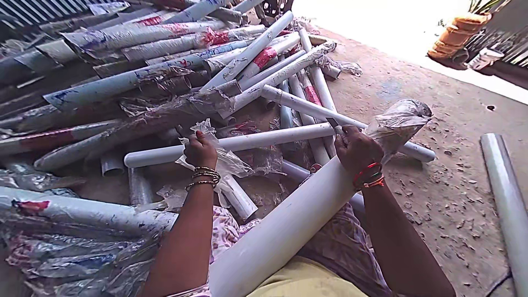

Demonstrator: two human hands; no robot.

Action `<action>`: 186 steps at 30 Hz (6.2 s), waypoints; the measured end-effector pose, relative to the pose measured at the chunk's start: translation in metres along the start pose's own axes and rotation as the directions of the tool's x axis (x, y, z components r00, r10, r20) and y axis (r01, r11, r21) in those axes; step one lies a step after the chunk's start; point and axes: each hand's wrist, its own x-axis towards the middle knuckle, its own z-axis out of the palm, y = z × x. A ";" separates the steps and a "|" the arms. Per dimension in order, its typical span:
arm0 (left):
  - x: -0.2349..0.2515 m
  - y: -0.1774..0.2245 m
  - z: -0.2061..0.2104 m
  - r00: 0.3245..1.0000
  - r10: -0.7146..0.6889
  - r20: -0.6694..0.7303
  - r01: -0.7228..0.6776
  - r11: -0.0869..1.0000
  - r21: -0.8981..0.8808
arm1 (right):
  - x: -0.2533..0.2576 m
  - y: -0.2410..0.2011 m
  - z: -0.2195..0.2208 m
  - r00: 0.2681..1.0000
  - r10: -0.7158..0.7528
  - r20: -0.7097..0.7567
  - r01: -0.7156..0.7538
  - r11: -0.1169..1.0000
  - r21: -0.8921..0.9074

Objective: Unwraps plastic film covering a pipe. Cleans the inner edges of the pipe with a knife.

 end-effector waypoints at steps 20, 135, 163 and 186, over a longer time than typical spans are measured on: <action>-0.060 0.017 0.073 0.691 0.180 0.700 -0.285 0.958 0.035 | -0.002 0.009 0.001 0.994 -0.016 -0.110 0.029 0.993 0.115; -0.213 0.054 -0.020 0.293 0.400 0.868 -0.731 0.680 -0.067 | -0.104 0.081 0.003 0.943 -0.072 -0.325 0.227 0.855 0.467; -0.210 0.063 -0.020 0.288 0.316 0.904 -0.735 0.678 -0.003 | -0.085 0.101 0.033 0.894 -0.076 -0.442 0.097 0.995 0.025; -0.185 0.059 -0.009 0.183 0.348 0.919 -0.705 0.699 -0.124 | -0.077 0.118 0.030 0.918 -0.089 -0.387 0.188 0.956 0.226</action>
